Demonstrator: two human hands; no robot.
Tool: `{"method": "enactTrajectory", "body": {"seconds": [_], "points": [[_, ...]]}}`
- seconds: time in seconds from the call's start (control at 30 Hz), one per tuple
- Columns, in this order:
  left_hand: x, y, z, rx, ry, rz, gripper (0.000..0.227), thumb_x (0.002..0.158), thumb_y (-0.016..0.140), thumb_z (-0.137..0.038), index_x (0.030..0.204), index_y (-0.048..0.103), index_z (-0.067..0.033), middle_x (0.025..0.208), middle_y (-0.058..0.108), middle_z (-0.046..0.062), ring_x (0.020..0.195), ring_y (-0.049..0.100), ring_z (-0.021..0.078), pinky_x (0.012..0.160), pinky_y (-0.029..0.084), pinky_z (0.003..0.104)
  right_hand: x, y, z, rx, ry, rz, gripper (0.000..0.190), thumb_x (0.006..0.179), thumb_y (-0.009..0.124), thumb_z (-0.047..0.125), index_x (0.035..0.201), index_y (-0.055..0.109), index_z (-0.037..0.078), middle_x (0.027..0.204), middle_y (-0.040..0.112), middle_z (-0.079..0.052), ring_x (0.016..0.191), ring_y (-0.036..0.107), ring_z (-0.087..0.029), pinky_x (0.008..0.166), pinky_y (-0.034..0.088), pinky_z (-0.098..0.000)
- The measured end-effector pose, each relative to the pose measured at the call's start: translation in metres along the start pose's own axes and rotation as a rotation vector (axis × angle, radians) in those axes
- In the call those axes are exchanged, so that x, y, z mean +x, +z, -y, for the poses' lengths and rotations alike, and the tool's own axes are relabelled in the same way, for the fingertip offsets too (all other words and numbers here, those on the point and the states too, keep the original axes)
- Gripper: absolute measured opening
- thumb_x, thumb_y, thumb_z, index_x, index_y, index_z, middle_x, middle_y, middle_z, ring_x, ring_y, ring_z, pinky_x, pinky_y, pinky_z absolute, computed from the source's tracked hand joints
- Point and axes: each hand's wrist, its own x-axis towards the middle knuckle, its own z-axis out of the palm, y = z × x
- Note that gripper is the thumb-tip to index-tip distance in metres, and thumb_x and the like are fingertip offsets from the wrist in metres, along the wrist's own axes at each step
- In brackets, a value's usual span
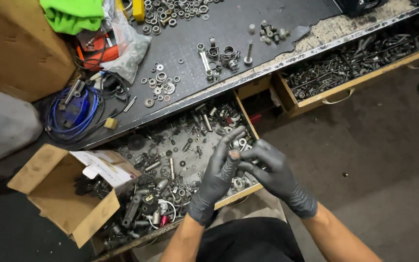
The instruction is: The person sorts through a drawer filled with various metal parts, including bolts, nuts, and washers. They pick up individual items, examine them, and place them into a cardboard box or back into the drawer.
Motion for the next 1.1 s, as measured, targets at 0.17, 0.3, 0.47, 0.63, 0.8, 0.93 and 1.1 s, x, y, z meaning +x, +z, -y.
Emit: {"method": "enactTrajectory", "body": {"seconds": [0.17, 0.3, 0.47, 0.63, 0.8, 0.93, 1.1], "points": [[0.011, 0.009, -0.027, 0.054, 0.023, 0.065, 0.092, 0.098, 0.035, -0.071, 0.161, 0.023, -0.0044, 0.131, 0.069, 0.021, 0.077, 0.063, 0.0121, 0.064, 0.044, 0.023, 0.018, -0.028, -0.009, -0.097, -0.127, -0.023, 0.025, 0.085, 0.081, 0.014, 0.109, 0.081, 0.013, 0.068, 0.053, -0.001, 0.058, 0.058, -0.023, 0.061, 0.052, -0.0295], [0.026, 0.007, -0.029, 0.311, 0.032, 0.053, 0.077, 0.098, 0.042, -0.063, 0.154, 0.038, -0.0099, 0.150, 0.054, 0.018, 0.127, 0.050, 0.0275, 0.103, 0.038, 0.041, 0.048, -0.072, -0.041, -0.460, -0.480, -0.043, 0.021, 0.093, 0.077, 0.021, 0.112, 0.074, 0.013, 0.073, 0.057, -0.006, 0.060, 0.049, -0.029, 0.059, 0.045, -0.0412], [0.065, 0.007, -0.040, 0.524, 0.229, 0.077, 0.056, 0.103, 0.055, -0.037, 0.150, 0.047, -0.0087, 0.152, 0.054, 0.015, 0.143, 0.050, 0.0297, 0.116, 0.039, 0.041, 0.123, -0.130, -0.078, -0.746, -0.743, -0.089, 0.027, 0.098, 0.079, 0.018, 0.120, 0.066, 0.011, 0.074, 0.046, -0.004, 0.063, 0.039, -0.024, 0.062, 0.040, -0.0385], [0.103, -0.002, -0.054, 0.570, 0.340, 0.072, 0.058, 0.104, 0.054, -0.037, 0.151, 0.045, -0.0048, 0.147, 0.059, 0.018, 0.124, 0.066, 0.0289, 0.106, 0.050, 0.042, 0.241, -0.173, -0.115, -0.993, -0.547, -0.069, 0.023, 0.110, 0.063, 0.029, 0.088, 0.072, 0.025, 0.047, 0.028, 0.006, 0.039, 0.027, -0.016, 0.041, 0.020, -0.0354], [0.119, -0.015, -0.052, 0.528, 0.233, 0.058, 0.062, 0.103, 0.051, -0.048, 0.150, 0.045, -0.0086, 0.132, 0.065, 0.019, 0.115, 0.066, 0.0282, 0.090, 0.064, 0.044, 0.419, -0.204, -0.158, -1.074, -0.684, -0.332, 0.016, 0.101, 0.069, 0.003, 0.111, 0.058, 0.007, 0.083, 0.050, -0.012, 0.074, 0.045, -0.029, 0.063, 0.036, -0.0393], [0.108, -0.033, -0.055, 0.393, 0.094, -0.026, 0.065, 0.099, 0.051, -0.055, 0.148, 0.052, -0.0118, 0.131, 0.070, 0.010, 0.111, 0.070, 0.0213, 0.094, 0.057, 0.041, 0.469, -0.237, -0.221, -1.270, -0.513, -0.554, 0.037, 0.108, 0.089, 0.038, 0.099, 0.066, 0.010, 0.089, 0.066, -0.010, 0.079, 0.060, -0.032, 0.064, 0.043, -0.0427], [0.079, -0.051, -0.042, 0.316, -0.039, -0.021, 0.060, 0.097, 0.055, -0.053, 0.143, 0.058, -0.0137, 0.124, 0.071, 0.010, 0.117, 0.070, 0.0230, 0.099, 0.058, 0.040, 0.352, -0.200, -0.134, -0.794, -0.478, -0.339, 0.008, 0.110, 0.068, -0.004, 0.117, 0.070, -0.003, 0.110, 0.070, -0.020, 0.098, 0.066, -0.035, 0.081, 0.050, -0.0420]]}}
